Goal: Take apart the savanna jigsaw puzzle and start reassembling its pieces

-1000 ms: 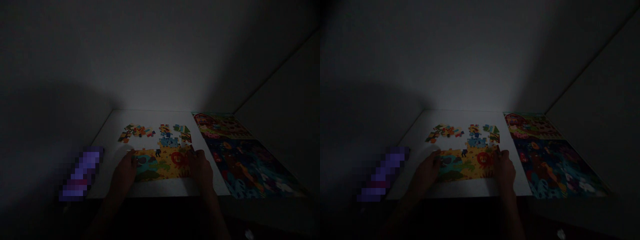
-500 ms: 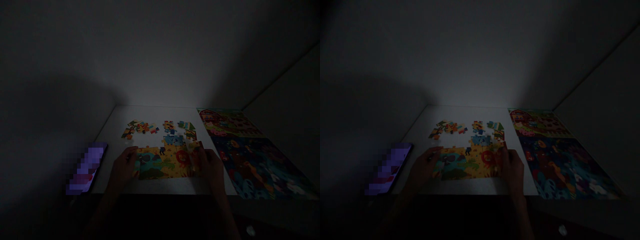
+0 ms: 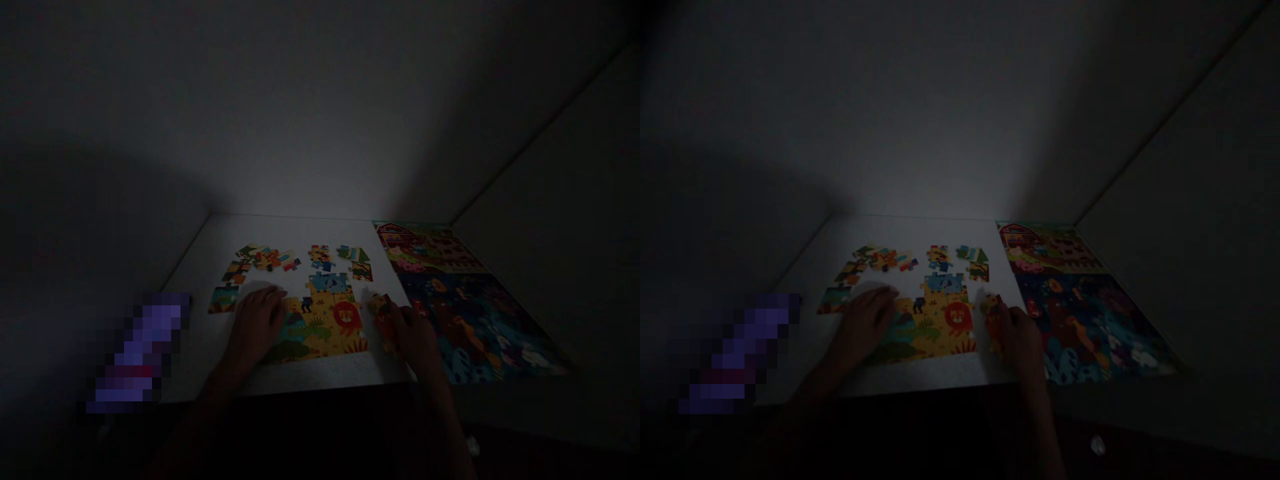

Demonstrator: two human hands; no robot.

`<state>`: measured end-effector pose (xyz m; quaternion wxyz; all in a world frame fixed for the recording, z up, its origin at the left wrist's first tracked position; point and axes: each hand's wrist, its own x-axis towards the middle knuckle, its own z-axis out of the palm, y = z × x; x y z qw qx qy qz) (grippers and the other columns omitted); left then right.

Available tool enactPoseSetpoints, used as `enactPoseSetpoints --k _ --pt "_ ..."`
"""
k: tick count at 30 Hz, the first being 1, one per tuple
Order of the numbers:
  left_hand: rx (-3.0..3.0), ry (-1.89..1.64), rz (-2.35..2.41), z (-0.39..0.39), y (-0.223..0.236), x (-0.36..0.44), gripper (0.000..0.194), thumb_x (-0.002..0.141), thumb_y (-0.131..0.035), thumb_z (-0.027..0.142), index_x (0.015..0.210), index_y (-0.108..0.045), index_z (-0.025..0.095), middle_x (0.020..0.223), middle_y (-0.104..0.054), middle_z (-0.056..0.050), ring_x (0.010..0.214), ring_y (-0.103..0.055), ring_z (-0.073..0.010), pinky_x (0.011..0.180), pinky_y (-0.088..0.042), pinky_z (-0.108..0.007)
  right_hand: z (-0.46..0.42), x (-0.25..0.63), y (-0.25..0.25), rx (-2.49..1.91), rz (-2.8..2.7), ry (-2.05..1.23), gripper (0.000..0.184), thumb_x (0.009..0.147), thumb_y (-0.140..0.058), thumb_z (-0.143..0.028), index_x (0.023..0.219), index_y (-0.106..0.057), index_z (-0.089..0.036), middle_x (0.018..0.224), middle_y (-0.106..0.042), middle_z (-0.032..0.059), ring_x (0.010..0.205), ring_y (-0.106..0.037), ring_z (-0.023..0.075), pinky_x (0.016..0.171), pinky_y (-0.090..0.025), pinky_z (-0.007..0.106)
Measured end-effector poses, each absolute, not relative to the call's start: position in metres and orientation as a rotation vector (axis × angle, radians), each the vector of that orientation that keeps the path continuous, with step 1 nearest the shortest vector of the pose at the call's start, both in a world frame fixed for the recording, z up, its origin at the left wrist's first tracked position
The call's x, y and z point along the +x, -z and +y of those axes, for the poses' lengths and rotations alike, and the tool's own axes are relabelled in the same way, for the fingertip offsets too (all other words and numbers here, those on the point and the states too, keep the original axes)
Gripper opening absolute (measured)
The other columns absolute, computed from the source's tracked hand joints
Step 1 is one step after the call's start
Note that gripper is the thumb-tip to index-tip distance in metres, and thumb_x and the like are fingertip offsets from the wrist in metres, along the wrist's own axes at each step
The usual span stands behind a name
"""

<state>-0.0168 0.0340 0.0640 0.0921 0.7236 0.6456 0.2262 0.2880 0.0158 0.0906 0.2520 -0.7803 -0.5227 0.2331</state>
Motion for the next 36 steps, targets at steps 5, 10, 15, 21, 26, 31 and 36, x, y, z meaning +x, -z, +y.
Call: enactPoseSetpoints --k 5,10,15,21,26,31,36 --pt "2.279 -0.477 1.995 0.026 -0.067 0.003 0.034 0.094 -0.047 0.034 0.121 -0.061 0.019 0.125 -0.059 -0.013 0.116 -0.050 -0.0304 0.101 -0.038 -0.045 0.033 0.294 -0.093 -2.150 -1.474 -0.596 0.047 0.091 -0.039 -0.053 0.076 -0.065 -0.017 0.072 -0.068 0.0091 0.069 -0.062 0.0211 0.061 -0.038 0.028" --pt "2.279 -0.281 2.105 0.031 -0.078 0.005 0.028 0.095 -0.044 0.034 0.103 -0.064 0.017 0.104 -0.060 -0.012 0.102 -0.054 -0.0294 0.091 -0.041 -0.041 0.051 0.287 -0.093 -2.265 -1.395 0.017 0.039 0.091 -0.044 -0.041 0.106 -0.066 -0.011 0.111 -0.065 0.0207 0.106 -0.057 0.0321 0.086 -0.041 0.040" --pt "2.237 -0.263 2.181 0.043 -0.079 0.009 0.030 0.096 -0.040 0.035 0.100 -0.062 0.016 0.097 -0.060 -0.013 0.098 -0.055 -0.0287 0.088 -0.041 -0.040 0.031 0.257 -0.076 -2.006 -1.525 -0.106 0.043 0.089 -0.044 -0.039 0.116 -0.061 -0.010 0.119 -0.060 0.0208 0.114 -0.053 0.0310 0.098 -0.040 0.045" --pt "2.178 -0.298 2.207 0.052 -0.081 0.013 0.036 0.098 -0.034 0.032 0.096 -0.067 0.017 0.095 -0.060 -0.012 0.095 -0.059 -0.0260 0.087 -0.043 -0.038 0.004 0.222 -0.078 -2.054 -1.500 -0.611 0.057 0.090 -0.044 -0.050 0.132 -0.053 -0.012 0.117 -0.066 0.0174 0.104 -0.062 0.0284 0.088 -0.048 0.039" --pt "2.131 -0.323 2.205 0.056 -0.088 0.013 0.047 0.099 -0.030 0.035 0.088 -0.071 0.015 0.098 -0.063 -0.014 0.087 -0.063 -0.0257 0.079 -0.045 -0.036 0.018 0.210 -0.090 -2.147 -1.470 -0.666 0.060 0.087 -0.050 -0.048 0.132 -0.053 -0.009 0.115 -0.066 0.0191 0.106 -0.063 0.0297 0.088 -0.047 0.037" --pt "2.009 -0.338 2.224 0.060 -0.090 0.003 0.052 0.099 -0.029 0.041 0.083 -0.073 0.018 0.084 -0.070 -0.012 0.074 -0.067 -0.0253 0.069 -0.044 -0.034 0.027 0.211 -0.091 -1.921 -1.380 -0.983 0.051 0.078 -0.061 -0.047 0.115 -0.064 -0.013 0.093 -0.072 0.0106 0.085 -0.067 0.0239 0.070 -0.049 0.031" --pt "1.923 -0.371 2.164 0.071 -0.094 -0.010 0.050 0.096 -0.033 0.046 0.076 -0.071 0.021 0.075 -0.072 -0.009 0.073 -0.068 -0.0245 0.064 -0.042 -0.030 0.022 0.212 -0.091 -1.893 -1.514 -1.002 0.031 0.080 -0.056 -0.044 0.087 -0.067 -0.016 0.080 -0.071 0.0073 0.071 -0.064 0.0201 0.061 -0.043 0.028"
